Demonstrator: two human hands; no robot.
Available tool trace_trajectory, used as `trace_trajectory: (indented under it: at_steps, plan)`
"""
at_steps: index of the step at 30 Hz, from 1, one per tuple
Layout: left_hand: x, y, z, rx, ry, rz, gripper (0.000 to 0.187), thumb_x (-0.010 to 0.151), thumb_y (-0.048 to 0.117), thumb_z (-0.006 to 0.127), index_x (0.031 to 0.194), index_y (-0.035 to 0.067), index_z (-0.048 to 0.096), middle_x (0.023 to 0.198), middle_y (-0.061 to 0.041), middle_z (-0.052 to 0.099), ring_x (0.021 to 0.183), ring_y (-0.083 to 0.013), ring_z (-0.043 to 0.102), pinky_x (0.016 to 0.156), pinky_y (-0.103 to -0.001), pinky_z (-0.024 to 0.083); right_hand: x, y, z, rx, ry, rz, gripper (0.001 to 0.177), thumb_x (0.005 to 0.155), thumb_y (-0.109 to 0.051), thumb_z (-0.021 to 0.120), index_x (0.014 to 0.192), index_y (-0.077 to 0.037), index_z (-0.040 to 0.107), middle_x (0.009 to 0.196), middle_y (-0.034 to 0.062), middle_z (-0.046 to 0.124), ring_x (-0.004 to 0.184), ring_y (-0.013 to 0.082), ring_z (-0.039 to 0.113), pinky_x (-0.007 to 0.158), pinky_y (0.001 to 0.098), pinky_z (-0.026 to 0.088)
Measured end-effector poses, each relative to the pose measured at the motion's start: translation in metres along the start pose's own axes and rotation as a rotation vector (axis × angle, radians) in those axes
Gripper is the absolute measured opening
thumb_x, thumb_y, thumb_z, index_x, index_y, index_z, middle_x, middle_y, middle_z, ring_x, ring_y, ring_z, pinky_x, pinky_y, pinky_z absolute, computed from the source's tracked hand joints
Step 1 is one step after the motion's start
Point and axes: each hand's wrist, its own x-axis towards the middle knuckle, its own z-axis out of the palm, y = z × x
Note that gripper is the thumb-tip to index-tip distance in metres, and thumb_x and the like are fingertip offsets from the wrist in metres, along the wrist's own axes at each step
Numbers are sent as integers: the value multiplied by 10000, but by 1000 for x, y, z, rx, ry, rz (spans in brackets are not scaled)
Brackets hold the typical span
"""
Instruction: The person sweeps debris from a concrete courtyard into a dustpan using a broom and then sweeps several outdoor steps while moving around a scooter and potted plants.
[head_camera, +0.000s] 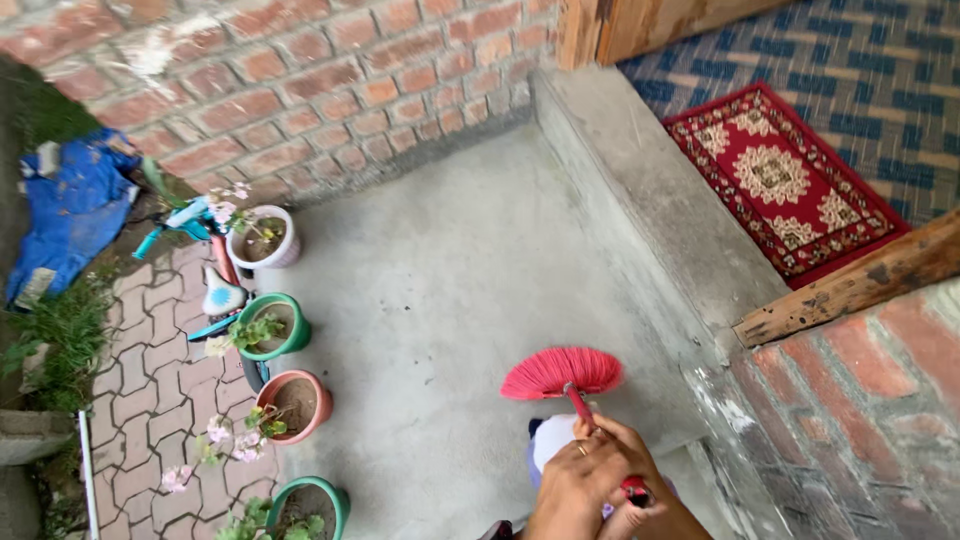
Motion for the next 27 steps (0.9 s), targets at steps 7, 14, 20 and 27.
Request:
trace_trajectory:
  at_steps: [7,14,20,27]
  plan:
    - [155,-12,-98,7,70,-182,336,917,418,729,929,82,727,871,-60,741,893,-246,782,854,-387,608,-9,-1,213,-82,-15,-92,294,964,-302,573,820,-47,591,683,49,627,632,158,620,632,281,532]
    - [246,2,-195,206,147,-43,212,878,308,819,891,111,743,914,-9,778,1014,-202,802,909,-361,627,30,-16,390,-32,29,-92,348,976,-332,602,764,-58,564,634,52,625,576,148,606,563,260,515]
    - [287,-59,-248,310,34,-290,258,776,231,838,961,72,753,1126,-123,770,1224,-351,661,978,-437,530,150,-57,497,41,-43,-256,255,994,-241,573,838,-44,525,731,45,579,579,108,555,540,220,491]
    - [282,-288,-335,304,32,-135,479,784,395,810,1168,115,746,1181,-38,770,1210,-248,722,1057,-405,545,357,-89,577,79,97,-196,172,975,-200,579,876,-79,507,714,0,569,535,68,509,464,209,431]
